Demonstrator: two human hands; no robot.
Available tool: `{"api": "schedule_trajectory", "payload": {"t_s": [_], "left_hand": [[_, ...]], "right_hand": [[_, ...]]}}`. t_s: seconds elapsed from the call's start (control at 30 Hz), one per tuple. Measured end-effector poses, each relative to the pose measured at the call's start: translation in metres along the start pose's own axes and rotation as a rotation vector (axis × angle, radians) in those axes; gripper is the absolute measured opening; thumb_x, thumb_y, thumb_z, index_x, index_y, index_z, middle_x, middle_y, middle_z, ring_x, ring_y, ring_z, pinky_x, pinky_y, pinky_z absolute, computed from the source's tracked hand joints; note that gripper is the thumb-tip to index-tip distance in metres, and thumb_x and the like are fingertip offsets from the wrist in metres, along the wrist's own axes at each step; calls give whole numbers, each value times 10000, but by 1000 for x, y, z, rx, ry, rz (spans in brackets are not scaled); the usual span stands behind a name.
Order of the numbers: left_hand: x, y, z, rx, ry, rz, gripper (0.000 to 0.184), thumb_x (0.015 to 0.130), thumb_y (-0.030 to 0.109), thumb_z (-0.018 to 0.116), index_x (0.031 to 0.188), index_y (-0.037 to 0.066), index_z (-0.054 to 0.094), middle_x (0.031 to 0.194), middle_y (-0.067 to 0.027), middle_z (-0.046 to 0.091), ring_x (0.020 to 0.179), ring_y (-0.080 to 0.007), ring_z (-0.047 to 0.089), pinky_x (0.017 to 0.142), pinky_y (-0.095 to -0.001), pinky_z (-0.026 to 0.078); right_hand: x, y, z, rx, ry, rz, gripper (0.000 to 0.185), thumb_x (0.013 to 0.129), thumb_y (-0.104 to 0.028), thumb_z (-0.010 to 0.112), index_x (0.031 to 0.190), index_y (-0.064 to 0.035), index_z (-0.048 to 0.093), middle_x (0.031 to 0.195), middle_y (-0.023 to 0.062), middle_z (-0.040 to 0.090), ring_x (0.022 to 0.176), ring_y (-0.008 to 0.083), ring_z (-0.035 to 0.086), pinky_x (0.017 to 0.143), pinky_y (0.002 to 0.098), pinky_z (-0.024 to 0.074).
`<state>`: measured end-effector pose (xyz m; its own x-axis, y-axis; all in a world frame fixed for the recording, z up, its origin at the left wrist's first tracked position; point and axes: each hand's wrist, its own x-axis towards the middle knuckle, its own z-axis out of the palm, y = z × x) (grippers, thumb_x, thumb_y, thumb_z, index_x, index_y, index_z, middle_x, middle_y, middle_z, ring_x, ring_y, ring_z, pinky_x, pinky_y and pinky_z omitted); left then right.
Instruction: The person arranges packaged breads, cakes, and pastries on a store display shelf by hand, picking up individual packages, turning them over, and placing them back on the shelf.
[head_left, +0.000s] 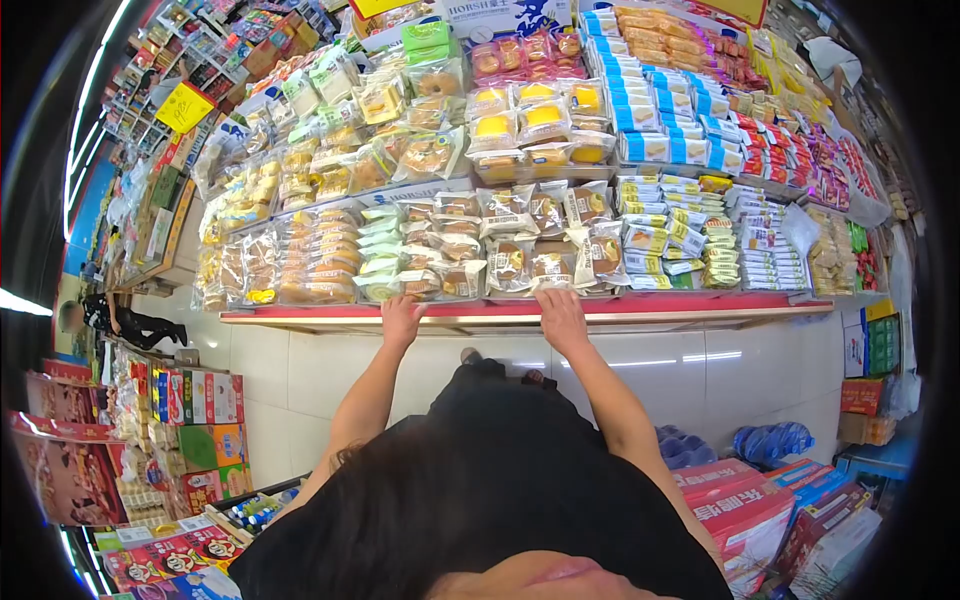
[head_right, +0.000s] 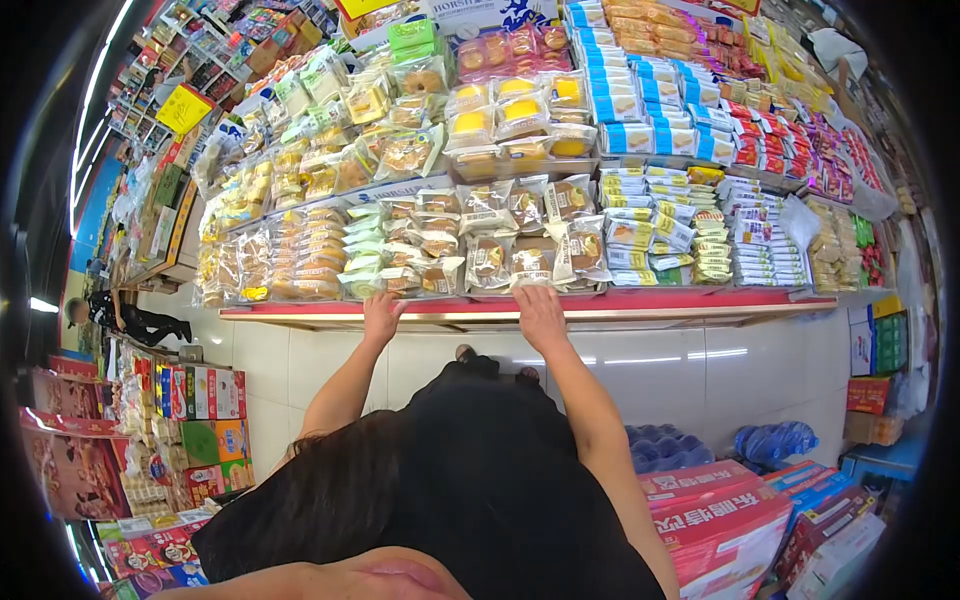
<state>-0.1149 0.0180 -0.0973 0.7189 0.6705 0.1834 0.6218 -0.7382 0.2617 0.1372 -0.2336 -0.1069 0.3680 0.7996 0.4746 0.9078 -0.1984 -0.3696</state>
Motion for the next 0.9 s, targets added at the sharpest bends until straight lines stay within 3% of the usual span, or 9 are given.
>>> {"api": "schedule_trajectory", "payload": {"t_s": [0.4, 0.9], "left_hand": [[-4, 3, -1, -55, 7, -39, 327, 808, 363, 651, 944, 66, 641, 963, -119, 599, 984, -306, 512, 870, -431, 355], [-9, -4, 12, -50, 55, -4, 324, 759, 306, 701, 983, 86, 626, 988, -122, 596, 996, -316, 504, 883, -438, 348]], "right_hand": [[1, 2, -1, -7, -15, -7, 349, 763, -30, 499, 1103, -98, 540, 1014, 72, 547, 995, 257, 514, 943, 405, 363], [3, -2, 2, -36, -78, 44, 343, 771, -45, 499, 1106, -108, 540, 1030, 66, 558, 1019, 247, 517, 965, 428, 349]]}}
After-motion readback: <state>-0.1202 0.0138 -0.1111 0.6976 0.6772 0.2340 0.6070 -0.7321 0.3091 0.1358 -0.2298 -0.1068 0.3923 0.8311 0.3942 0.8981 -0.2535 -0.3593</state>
